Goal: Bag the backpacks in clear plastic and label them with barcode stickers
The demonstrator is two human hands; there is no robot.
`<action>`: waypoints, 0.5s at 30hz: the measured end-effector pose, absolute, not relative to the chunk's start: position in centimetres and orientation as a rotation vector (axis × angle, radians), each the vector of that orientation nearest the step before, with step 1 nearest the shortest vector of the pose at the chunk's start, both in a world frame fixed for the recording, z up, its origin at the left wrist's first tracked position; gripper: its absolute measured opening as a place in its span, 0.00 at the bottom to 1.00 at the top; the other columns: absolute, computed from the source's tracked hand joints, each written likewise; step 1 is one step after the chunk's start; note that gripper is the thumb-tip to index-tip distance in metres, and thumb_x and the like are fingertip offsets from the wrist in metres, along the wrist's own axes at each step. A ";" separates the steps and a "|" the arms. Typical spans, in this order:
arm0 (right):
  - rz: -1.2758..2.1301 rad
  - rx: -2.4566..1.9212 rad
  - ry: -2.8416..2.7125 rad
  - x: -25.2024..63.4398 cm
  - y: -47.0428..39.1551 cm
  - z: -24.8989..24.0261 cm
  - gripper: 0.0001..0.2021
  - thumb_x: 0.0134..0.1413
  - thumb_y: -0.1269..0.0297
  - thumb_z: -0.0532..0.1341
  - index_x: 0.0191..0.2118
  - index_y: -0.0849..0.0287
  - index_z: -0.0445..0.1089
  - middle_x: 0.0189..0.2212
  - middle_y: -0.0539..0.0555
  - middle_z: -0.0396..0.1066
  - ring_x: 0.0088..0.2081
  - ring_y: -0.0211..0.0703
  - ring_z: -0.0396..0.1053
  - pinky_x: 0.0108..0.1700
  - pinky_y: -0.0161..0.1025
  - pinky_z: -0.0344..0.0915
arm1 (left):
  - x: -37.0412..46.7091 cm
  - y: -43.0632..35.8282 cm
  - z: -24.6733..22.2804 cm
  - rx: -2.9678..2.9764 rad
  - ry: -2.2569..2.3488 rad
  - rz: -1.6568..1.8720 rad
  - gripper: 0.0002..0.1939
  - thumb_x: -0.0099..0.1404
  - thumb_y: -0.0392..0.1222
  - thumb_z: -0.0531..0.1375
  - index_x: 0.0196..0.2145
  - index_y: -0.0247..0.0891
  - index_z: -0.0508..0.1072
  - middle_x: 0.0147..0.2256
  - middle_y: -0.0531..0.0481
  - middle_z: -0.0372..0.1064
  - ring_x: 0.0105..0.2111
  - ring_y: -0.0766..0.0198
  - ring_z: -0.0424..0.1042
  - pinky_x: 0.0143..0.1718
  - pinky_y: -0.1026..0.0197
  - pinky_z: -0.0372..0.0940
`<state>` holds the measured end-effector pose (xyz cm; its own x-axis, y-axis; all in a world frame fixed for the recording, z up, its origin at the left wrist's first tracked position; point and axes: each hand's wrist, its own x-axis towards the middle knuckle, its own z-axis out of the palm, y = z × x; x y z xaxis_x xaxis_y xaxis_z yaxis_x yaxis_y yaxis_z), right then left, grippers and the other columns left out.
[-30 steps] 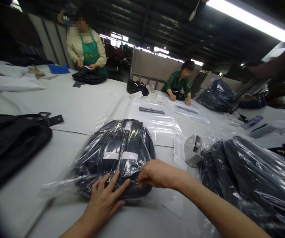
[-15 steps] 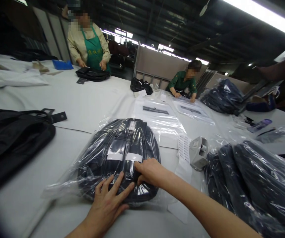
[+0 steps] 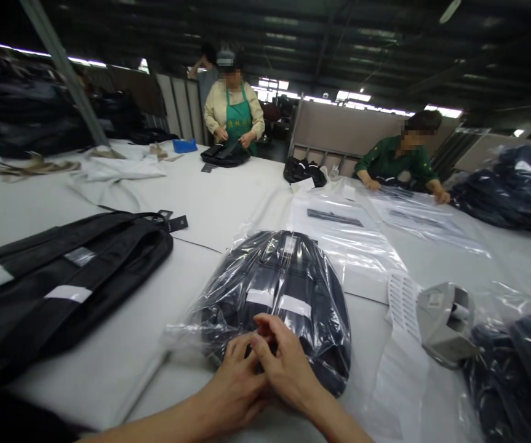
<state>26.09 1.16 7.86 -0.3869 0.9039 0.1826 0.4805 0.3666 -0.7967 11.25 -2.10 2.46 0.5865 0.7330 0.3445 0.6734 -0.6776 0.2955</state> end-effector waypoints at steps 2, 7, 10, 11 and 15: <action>0.855 -1.181 -2.040 25.8 1.8 6.9 0.15 0.61 0.56 0.49 0.48 0.56 0.64 0.42 0.55 0.70 0.43 0.42 0.68 0.47 0.40 0.64 | 10.0 -1.8 3.3 2.738 1.063 0.680 0.26 0.63 0.45 0.57 0.57 0.41 0.58 0.59 0.39 0.50 0.59 0.46 0.49 0.57 0.42 0.53; 0.655 -1.089 -2.266 25.9 2.0 6.0 0.13 0.63 0.62 0.46 0.42 0.56 0.65 0.39 0.54 0.68 0.42 0.41 0.66 0.45 0.40 0.64 | 5.7 -0.5 4.0 3.096 0.756 0.867 0.12 0.66 0.31 0.50 0.46 0.26 0.67 0.51 0.38 0.63 0.58 0.55 0.53 0.61 0.55 0.52; 0.489 -1.034 -2.366 26.0 1.9 5.5 0.12 0.62 0.65 0.48 0.45 0.56 0.65 0.44 0.57 0.66 0.46 0.44 0.64 0.49 0.44 0.63 | 2.6 0.5 3.0 3.233 0.881 0.962 0.14 0.68 0.36 0.52 0.50 0.30 0.66 0.52 0.43 0.65 0.57 0.53 0.57 0.60 0.49 0.51; 0.450 -1.026 -2.384 25.9 2.0 5.4 0.12 0.62 0.65 0.48 0.46 0.56 0.66 0.45 0.57 0.66 0.46 0.44 0.64 0.50 0.45 0.63 | 1.6 0.9 2.6 3.253 0.946 0.946 0.15 0.68 0.38 0.52 0.52 0.33 0.65 0.53 0.45 0.64 0.57 0.53 0.57 0.61 0.45 0.49; 0.417 -1.065 -2.385 25.2 1.8 5.2 0.13 0.61 0.67 0.48 0.45 0.56 0.68 0.44 0.58 0.67 0.44 0.46 0.65 0.49 0.47 0.64 | -0.9 1.9 1.4 3.263 1.096 0.773 0.20 0.69 0.38 0.51 0.58 0.38 0.59 0.58 0.46 0.57 0.60 0.55 0.52 0.61 0.42 0.45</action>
